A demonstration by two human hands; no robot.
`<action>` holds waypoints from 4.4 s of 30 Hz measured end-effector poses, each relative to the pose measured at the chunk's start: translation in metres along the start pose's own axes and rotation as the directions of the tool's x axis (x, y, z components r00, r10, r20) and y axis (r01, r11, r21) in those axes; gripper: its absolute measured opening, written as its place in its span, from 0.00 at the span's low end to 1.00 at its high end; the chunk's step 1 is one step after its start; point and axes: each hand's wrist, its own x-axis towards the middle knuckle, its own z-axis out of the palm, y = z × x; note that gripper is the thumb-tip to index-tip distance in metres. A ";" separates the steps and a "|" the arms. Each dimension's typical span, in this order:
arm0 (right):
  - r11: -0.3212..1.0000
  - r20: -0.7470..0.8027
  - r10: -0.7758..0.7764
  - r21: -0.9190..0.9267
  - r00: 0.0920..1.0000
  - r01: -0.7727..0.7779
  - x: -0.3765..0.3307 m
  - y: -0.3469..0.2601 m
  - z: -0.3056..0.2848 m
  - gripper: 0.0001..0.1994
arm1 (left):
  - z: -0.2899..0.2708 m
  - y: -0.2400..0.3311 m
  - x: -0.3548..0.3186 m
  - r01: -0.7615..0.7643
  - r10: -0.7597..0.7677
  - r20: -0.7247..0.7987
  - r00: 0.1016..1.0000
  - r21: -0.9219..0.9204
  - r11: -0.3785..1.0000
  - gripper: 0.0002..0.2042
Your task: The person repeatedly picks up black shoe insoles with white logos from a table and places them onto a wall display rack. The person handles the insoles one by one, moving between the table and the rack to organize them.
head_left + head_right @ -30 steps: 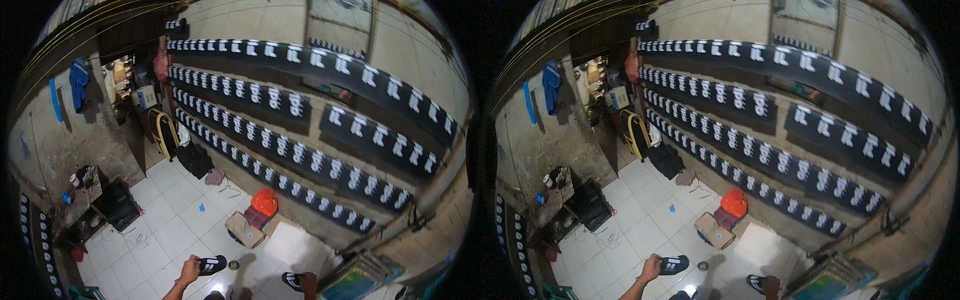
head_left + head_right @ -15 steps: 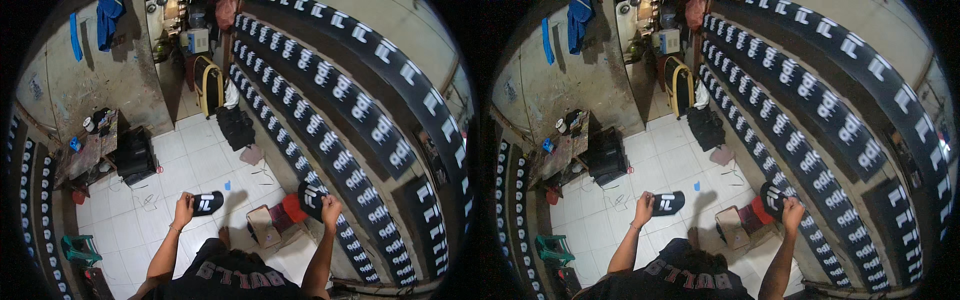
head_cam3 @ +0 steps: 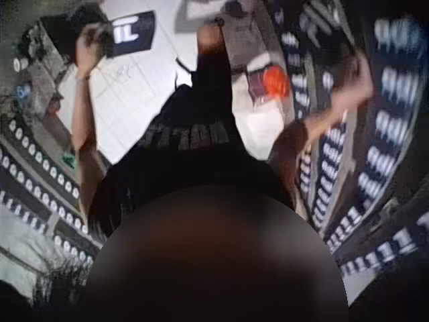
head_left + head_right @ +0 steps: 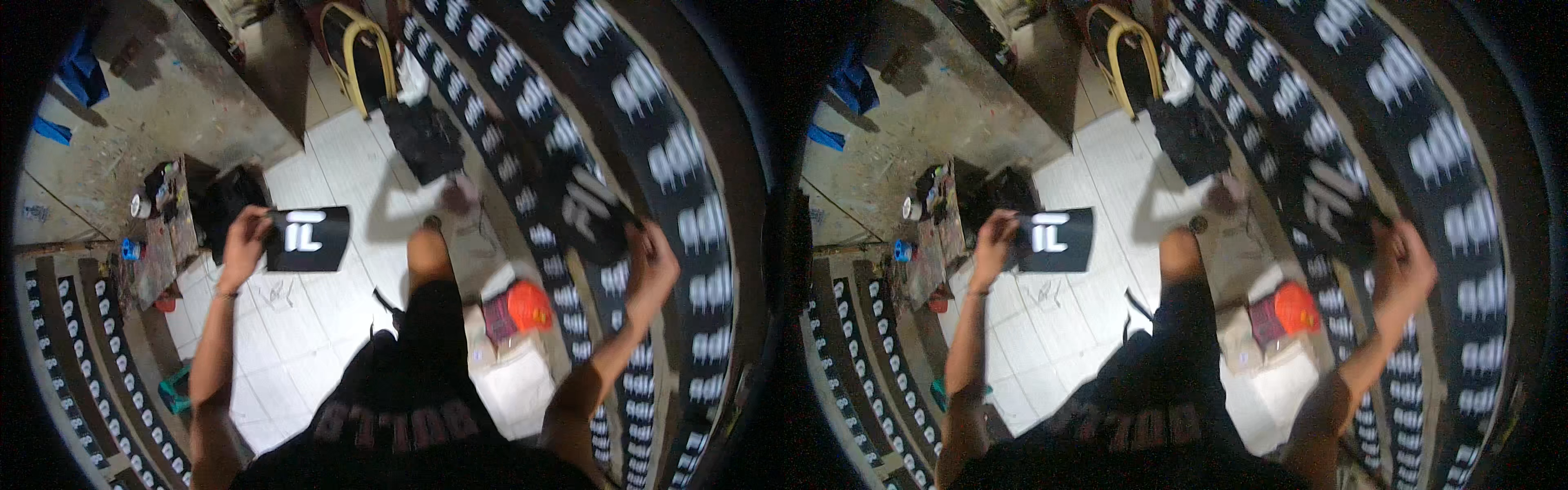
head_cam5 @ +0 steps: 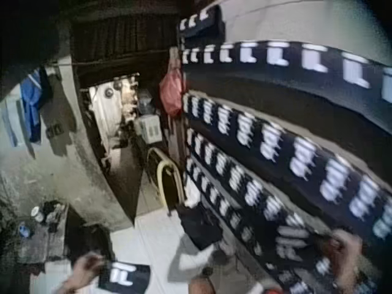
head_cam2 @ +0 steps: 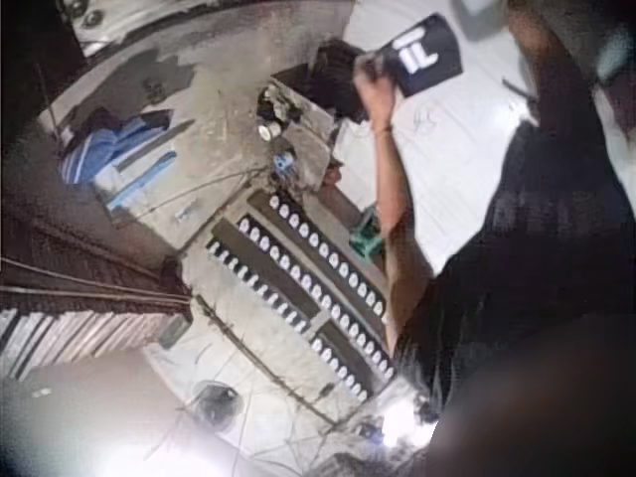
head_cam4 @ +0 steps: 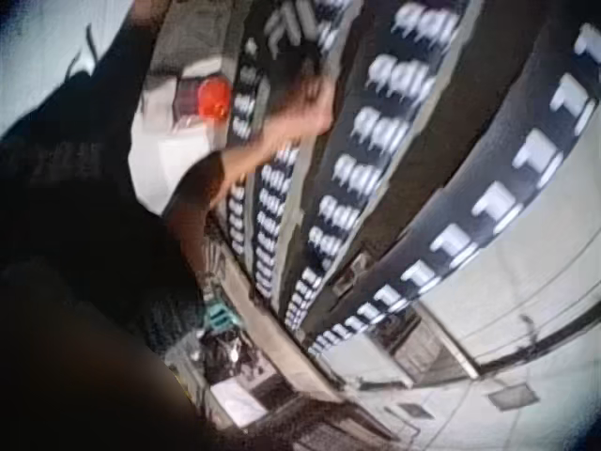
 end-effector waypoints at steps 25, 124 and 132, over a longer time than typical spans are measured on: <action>0.836 -0.029 0.532 0.174 0.846 -0.520 0.254 -0.145 0.340 0.04 | 0.118 -0.146 0.622 -0.103 -0.043 0.618 0.785 0.198 0.975 0.14; 0.994 -0.106 0.102 -0.015 0.989 -0.105 0.313 -0.199 0.376 0.14 | 0.089 0.042 0.554 -0.524 0.531 0.464 0.709 -0.156 0.837 0.15; 0.412 0.202 0.225 0.867 0.953 -0.281 0.263 -0.205 0.430 0.30 | 0.090 0.047 0.550 -0.203 0.382 0.494 0.781 -0.378 0.903 0.17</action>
